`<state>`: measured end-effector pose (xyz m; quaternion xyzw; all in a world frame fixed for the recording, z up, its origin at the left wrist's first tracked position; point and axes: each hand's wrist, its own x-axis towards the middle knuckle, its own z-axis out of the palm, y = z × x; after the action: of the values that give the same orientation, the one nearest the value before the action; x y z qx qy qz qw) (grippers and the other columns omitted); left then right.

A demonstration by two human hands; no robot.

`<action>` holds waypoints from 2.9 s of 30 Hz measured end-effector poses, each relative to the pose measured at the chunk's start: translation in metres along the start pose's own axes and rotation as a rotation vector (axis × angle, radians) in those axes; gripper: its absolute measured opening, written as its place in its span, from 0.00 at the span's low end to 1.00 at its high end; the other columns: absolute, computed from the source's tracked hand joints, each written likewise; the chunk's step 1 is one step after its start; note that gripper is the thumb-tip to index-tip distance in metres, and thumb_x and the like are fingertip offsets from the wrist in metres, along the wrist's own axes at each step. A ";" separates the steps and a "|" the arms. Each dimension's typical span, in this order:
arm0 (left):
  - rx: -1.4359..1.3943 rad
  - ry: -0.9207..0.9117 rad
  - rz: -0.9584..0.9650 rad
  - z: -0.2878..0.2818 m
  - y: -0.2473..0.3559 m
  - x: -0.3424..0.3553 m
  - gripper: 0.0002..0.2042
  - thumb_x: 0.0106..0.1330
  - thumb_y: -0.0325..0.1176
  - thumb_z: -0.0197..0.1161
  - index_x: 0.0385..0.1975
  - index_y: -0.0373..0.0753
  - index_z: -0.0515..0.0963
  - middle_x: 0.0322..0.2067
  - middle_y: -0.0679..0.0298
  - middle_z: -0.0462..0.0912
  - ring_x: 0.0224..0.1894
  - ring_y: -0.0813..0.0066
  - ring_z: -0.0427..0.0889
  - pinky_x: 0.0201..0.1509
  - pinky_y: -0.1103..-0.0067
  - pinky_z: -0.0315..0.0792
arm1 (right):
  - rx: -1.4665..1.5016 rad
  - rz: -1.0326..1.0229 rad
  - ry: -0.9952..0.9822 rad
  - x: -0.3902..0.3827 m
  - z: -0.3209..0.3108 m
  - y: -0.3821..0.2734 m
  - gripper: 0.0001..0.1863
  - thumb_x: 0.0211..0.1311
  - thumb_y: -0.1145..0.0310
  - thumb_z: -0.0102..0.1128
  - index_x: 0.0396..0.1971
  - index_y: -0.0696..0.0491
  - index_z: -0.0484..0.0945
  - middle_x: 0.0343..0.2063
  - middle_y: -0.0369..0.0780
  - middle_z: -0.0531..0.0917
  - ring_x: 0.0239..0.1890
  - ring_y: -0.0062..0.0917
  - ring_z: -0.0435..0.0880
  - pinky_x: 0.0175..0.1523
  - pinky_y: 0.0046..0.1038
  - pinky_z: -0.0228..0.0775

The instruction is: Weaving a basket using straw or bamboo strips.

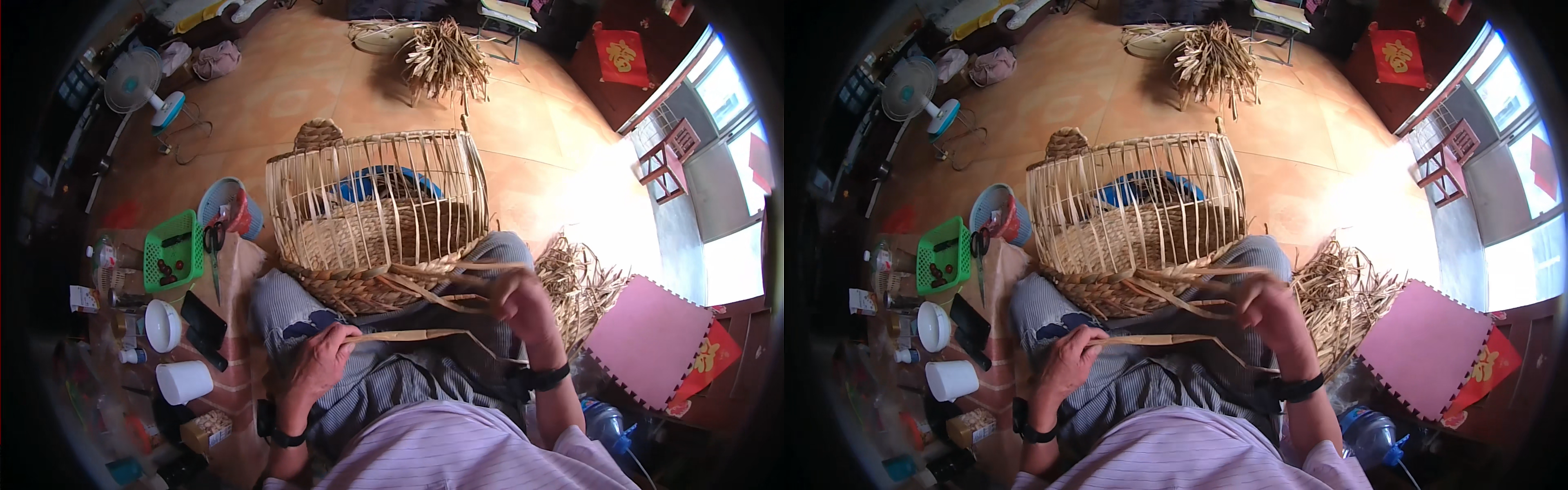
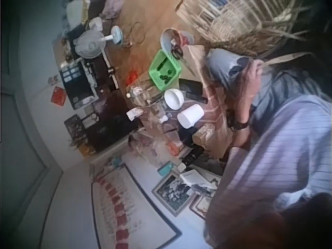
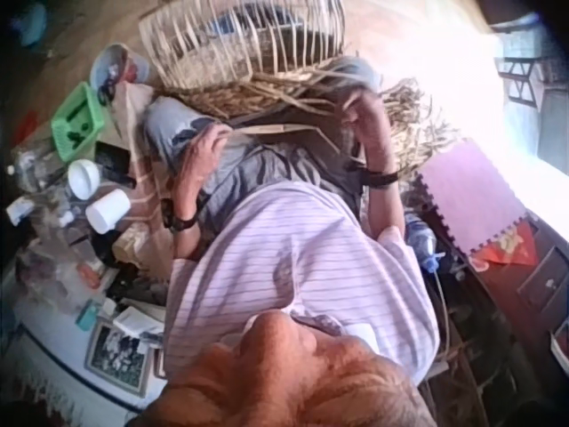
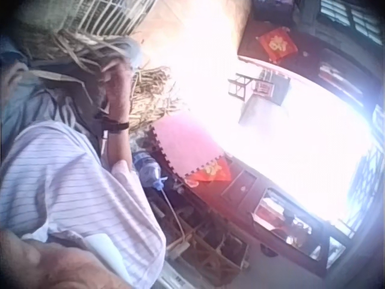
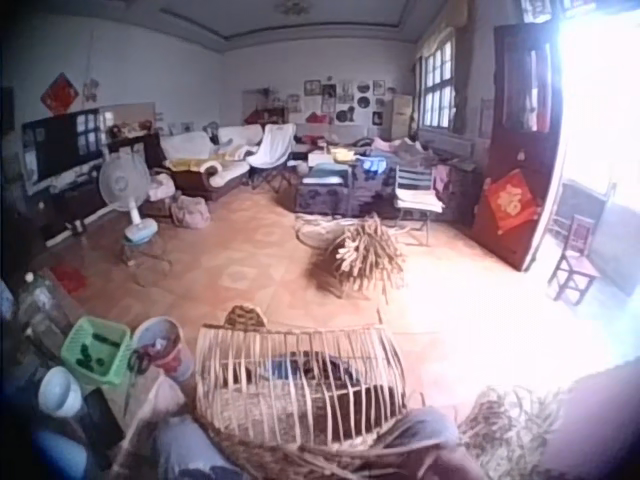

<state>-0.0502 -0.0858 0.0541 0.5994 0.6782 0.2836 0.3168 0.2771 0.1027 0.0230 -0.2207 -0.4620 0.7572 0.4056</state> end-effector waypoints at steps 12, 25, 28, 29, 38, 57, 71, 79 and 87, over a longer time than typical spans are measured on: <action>-0.069 0.091 -0.013 0.010 0.034 0.035 0.12 0.67 0.22 0.65 0.49 0.35 0.78 0.43 0.55 0.85 0.46 0.59 0.88 0.51 0.69 0.80 | -1.580 0.566 0.696 -0.039 -0.058 -0.102 0.41 0.73 0.31 0.51 0.14 0.55 0.78 0.09 0.37 0.75 0.12 0.22 0.76 0.23 0.33 0.71; -0.162 0.248 0.054 0.027 0.050 0.092 0.15 0.62 0.18 0.71 0.48 0.36 0.79 0.40 0.58 0.90 0.45 0.63 0.91 0.48 0.72 0.83 | -1.045 -0.305 -0.119 0.041 0.110 0.015 0.11 0.64 0.76 0.65 0.45 0.53 0.80 0.38 0.45 0.80 0.38 0.45 0.86 0.40 0.40 0.80; 0.065 0.320 0.117 0.017 0.039 0.102 0.16 0.60 0.20 0.73 0.47 0.36 0.79 0.39 0.58 0.88 0.46 0.59 0.87 0.52 0.68 0.79 | -1.050 -0.232 0.062 0.047 0.103 0.019 0.06 0.66 0.76 0.67 0.41 0.55 0.83 0.34 0.46 0.82 0.37 0.46 0.86 0.41 0.40 0.80; 0.247 0.365 0.165 0.014 0.037 0.105 0.16 0.59 0.22 0.74 0.46 0.37 0.80 0.39 0.57 0.87 0.46 0.57 0.86 0.51 0.66 0.78 | -1.037 -0.192 0.100 0.050 0.098 0.024 0.06 0.65 0.76 0.68 0.41 0.55 0.83 0.35 0.47 0.83 0.37 0.46 0.86 0.41 0.40 0.80; 0.104 0.253 -0.039 0.028 0.031 0.120 0.14 0.62 0.18 0.69 0.48 0.31 0.80 0.42 0.46 0.89 0.45 0.46 0.89 0.49 0.62 0.81 | -1.079 -0.206 0.124 0.069 0.098 0.032 0.07 0.62 0.79 0.68 0.40 0.59 0.81 0.33 0.50 0.84 0.35 0.47 0.86 0.40 0.41 0.79; 0.221 0.287 0.110 0.035 0.027 0.123 0.22 0.54 0.10 0.60 0.48 0.35 0.71 0.43 0.46 0.79 0.46 0.39 0.83 0.46 0.54 0.77 | -1.035 -0.220 0.075 0.091 0.106 0.055 0.05 0.62 0.73 0.66 0.35 0.58 0.81 0.32 0.49 0.85 0.36 0.50 0.86 0.41 0.44 0.79; 0.163 0.244 0.195 0.036 0.018 0.103 0.12 0.66 0.12 0.55 0.47 0.30 0.76 0.43 0.48 0.81 0.46 0.44 0.84 0.46 0.61 0.79 | -1.506 -0.282 -0.080 0.078 0.088 0.017 0.16 0.59 0.64 0.71 0.42 0.54 0.77 0.39 0.45 0.76 0.48 0.43 0.80 0.47 0.43 0.77; 0.074 0.156 0.165 0.028 0.015 0.115 0.15 0.68 0.14 0.59 0.53 0.35 0.75 0.45 0.46 0.83 0.50 0.45 0.86 0.47 0.64 0.81 | -1.717 -0.463 -0.263 0.071 0.079 0.016 0.12 0.57 0.70 0.60 0.41 0.56 0.76 0.38 0.44 0.75 0.46 0.39 0.77 0.50 0.39 0.72; 0.071 0.100 0.186 0.016 0.014 0.125 0.21 0.67 0.15 0.63 0.59 0.38 0.76 0.46 0.47 0.87 0.47 0.51 0.89 0.48 0.66 0.81 | -1.625 -0.344 -0.378 0.044 0.086 0.000 0.16 0.60 0.73 0.60 0.48 0.60 0.73 0.35 0.44 0.77 0.34 0.38 0.86 0.35 0.38 0.81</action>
<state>-0.0391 0.0403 0.0431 0.6558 0.6440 0.3173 0.2336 0.1906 0.0940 0.0656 -0.2395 -0.9491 0.1425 0.1468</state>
